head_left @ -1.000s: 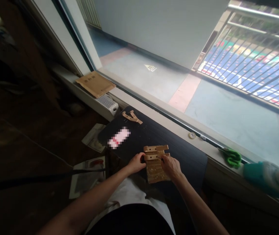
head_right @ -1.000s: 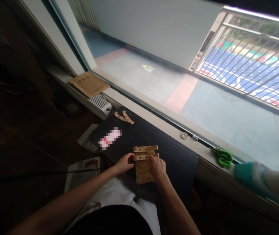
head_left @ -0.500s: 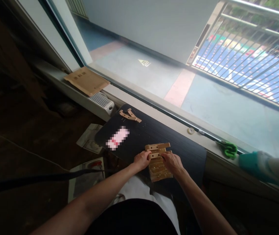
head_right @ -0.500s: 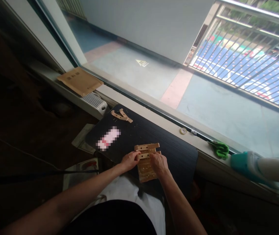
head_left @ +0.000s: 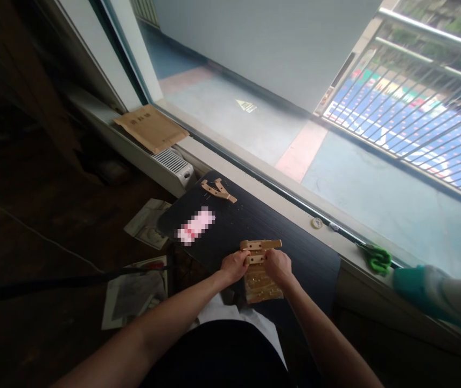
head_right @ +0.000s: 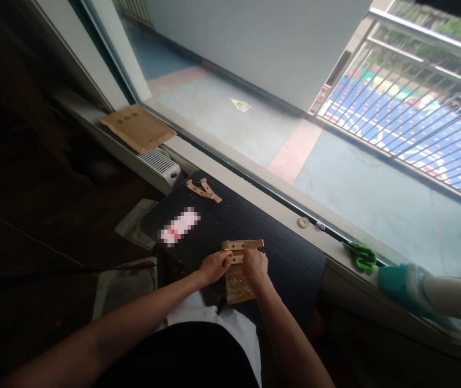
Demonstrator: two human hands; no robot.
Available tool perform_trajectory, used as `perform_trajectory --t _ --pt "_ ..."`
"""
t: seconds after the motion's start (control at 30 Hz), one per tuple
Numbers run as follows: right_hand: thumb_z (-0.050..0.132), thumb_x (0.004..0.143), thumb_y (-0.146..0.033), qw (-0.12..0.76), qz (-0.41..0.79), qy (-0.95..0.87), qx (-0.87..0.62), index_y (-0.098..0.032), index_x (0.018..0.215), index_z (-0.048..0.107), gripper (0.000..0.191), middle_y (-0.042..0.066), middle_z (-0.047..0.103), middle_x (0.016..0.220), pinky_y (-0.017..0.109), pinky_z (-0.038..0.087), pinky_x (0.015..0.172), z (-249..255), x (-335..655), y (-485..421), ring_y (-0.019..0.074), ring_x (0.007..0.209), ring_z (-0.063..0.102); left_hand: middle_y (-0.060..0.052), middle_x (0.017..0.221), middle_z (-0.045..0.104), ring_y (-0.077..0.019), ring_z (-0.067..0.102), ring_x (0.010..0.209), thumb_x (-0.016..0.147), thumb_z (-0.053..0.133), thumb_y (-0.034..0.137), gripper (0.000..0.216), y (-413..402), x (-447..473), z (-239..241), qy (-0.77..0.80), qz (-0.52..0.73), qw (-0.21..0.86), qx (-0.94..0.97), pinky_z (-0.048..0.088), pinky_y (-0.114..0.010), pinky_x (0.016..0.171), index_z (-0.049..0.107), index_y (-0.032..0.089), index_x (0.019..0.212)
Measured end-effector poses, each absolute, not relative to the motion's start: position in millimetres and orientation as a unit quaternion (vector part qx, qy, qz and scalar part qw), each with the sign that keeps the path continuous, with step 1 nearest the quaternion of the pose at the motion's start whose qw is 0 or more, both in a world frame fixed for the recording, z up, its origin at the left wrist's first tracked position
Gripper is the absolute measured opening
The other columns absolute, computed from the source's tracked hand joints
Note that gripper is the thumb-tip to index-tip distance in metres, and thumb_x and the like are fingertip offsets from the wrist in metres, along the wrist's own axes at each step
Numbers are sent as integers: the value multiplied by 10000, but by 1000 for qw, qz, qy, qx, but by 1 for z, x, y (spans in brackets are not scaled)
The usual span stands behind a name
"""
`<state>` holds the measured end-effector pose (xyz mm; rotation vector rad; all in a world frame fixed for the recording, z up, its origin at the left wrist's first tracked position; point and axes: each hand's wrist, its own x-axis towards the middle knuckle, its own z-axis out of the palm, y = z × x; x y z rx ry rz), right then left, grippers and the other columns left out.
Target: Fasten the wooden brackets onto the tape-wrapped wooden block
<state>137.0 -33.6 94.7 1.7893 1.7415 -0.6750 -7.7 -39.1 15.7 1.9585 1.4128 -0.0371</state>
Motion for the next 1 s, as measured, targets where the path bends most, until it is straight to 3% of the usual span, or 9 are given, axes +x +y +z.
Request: perform_trajectory --t 0.4,1.0 --pt "544 892 -349 274 -254 684 626 -172 1147 554 310 63 583 1141 384 506 816 119 142 -35 178 963 591 -19 1050 676 -194 640 963 845 454 222 225 -35 -5 27 557 -36 339 757 482 -274 802 561 260 1040" --pt "535 897 -349 284 -254 730 567 -173 1110 574 279 58 597 1115 380 504 820 101 162 -28 170 951 594 -2 1049 671 -194 639 948 860 447 268 205 -37 -3 19 566 -40 348 747 473 -267 770 552 274 1036"
